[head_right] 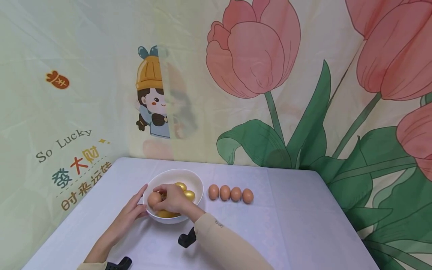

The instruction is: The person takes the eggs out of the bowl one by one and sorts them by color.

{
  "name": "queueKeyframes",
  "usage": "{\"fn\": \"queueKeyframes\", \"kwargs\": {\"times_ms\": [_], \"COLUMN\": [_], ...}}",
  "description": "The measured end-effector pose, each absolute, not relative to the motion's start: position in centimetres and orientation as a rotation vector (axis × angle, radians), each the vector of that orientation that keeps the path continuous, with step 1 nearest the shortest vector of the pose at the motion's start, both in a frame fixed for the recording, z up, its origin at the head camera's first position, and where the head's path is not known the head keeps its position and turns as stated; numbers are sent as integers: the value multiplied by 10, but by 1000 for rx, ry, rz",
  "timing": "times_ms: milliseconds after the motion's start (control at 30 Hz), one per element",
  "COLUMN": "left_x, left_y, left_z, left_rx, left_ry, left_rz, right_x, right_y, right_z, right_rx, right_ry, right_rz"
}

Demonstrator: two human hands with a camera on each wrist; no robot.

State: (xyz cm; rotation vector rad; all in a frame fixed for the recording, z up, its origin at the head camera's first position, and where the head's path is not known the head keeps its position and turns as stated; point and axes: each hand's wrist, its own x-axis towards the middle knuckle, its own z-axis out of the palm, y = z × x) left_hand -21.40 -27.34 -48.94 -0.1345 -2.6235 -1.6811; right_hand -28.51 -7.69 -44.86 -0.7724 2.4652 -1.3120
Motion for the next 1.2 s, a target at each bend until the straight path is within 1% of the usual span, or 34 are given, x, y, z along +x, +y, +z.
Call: {"fn": "queueKeyframes", "kwargs": {"times_ms": [267, 500, 700, 867, 1200], "left_x": [-212, -213, -214, -214, -213], "left_y": [-274, -272, -272, -271, -271], "left_z": [-489, -488, -488, -487, -487], "left_rx": [-168, -119, -127, -122, -111], "left_ry": [-2584, -2628, -2634, -2639, -2650], "left_rz": [-1717, -1668, -1645, -1653, -1651], "right_x": [-286, -287, -283, -281, -274], "right_y": [-56, -26, 7, 38, 104], "right_z": [-437, -422, -412, -409, -408], "right_rx": [-747, -758, -700, -695, -576], "right_ry": [2428, 2439, 2413, 2432, 2523], "right_rz": [-1409, -1446, -1503, -1520, -1554]}}
